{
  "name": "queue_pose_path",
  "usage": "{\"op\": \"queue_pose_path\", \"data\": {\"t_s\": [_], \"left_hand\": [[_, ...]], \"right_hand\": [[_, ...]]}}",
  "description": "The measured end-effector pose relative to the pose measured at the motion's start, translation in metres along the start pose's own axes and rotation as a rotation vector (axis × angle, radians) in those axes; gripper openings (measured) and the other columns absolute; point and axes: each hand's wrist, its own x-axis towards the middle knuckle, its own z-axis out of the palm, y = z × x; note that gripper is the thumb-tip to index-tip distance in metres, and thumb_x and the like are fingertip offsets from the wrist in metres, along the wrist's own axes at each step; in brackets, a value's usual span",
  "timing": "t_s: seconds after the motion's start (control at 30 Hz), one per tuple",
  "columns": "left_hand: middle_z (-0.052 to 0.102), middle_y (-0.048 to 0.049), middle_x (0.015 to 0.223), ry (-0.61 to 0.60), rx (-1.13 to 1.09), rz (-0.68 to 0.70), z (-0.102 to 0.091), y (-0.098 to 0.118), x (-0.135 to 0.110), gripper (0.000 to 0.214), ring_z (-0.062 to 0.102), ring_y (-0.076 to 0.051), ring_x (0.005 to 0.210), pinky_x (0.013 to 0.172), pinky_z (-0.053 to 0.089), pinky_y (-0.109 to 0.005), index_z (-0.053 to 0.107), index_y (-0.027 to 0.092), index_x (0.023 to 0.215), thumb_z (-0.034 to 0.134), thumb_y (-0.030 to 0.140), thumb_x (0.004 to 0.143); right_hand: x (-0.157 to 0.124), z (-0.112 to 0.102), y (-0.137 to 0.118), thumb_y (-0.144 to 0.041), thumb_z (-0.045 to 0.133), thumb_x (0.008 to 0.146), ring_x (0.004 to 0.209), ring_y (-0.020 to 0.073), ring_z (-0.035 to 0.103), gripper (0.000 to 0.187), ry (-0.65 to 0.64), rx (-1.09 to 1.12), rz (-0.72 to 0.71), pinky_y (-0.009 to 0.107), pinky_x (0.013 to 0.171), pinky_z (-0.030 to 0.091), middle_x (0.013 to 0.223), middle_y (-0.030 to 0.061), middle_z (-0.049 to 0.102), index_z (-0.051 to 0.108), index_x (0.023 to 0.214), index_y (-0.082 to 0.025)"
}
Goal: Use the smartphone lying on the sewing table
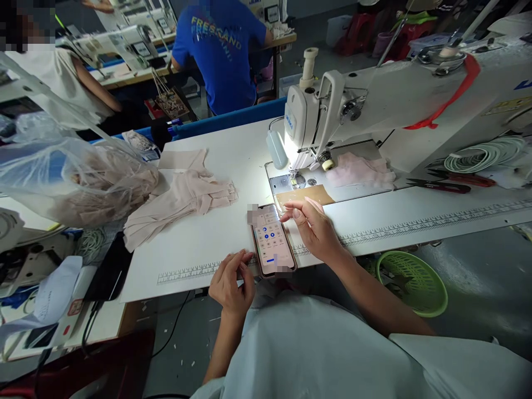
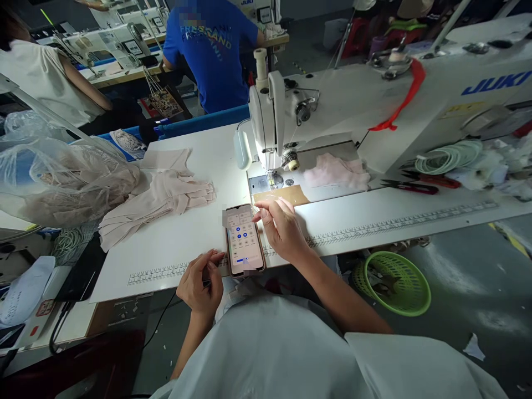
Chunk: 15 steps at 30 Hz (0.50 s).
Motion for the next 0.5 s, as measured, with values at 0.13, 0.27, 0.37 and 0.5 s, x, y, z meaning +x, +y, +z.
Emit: {"op": "queue_pose_path", "data": {"t_s": [0.13,0.27,0.37,0.5], "left_hand": [[0.077,-0.006,0.088,-0.007,-0.001,-0.007,0.0,-0.001,-0.001,0.037,0.073,-0.017,0.086,0.084,0.058,-0.031,0.061,0.015,0.12,0.054,-0.001,0.087],[0.076,-0.0066,0.088,0.0,0.005,0.007,0.0,0.0,0.003,0.036,0.073,-0.017,0.084,0.081,0.058,-0.029,0.061,0.014,0.118,0.054,-0.001,0.087],[0.076,-0.0056,0.088,-0.002,0.007,0.005,-0.001,0.002,0.005,0.036,0.073,-0.017,0.083,0.08,0.059,-0.029,0.061,0.015,0.119,0.054,-0.001,0.087],[0.077,-0.0057,0.088,-0.01,-0.001,0.001,0.0,0.002,0.003,0.039,0.072,-0.018,0.085,0.081,0.059,-0.032,0.061,0.014,0.121,0.054,-0.004,0.086]], "right_hand": [[0.001,0.003,-0.001,-0.026,0.035,0.107,0.106,0.024,0.061,0.021,-0.069,0.006,-0.054,0.053,0.108,0.035,0.11,0.0033,0.071,0.049,0.123,-0.023],[0.001,0.011,0.0,-0.023,0.032,0.106,0.124,0.0261,0.053,0.027,-0.159,-0.019,-0.081,0.06,0.115,0.023,0.117,0.0049,0.069,0.045,0.129,-0.023],[0.002,0.016,0.002,-0.022,0.032,0.106,0.127,0.0275,0.049,0.026,-0.177,-0.049,-0.087,0.063,0.116,0.019,0.115,0.0054,0.069,0.046,0.128,-0.023],[0.004,0.012,-0.002,-0.02,0.033,0.106,0.125,0.0269,0.051,0.026,-0.131,-0.029,-0.096,0.062,0.114,0.025,0.117,0.004,0.068,0.044,0.129,-0.024]]}}
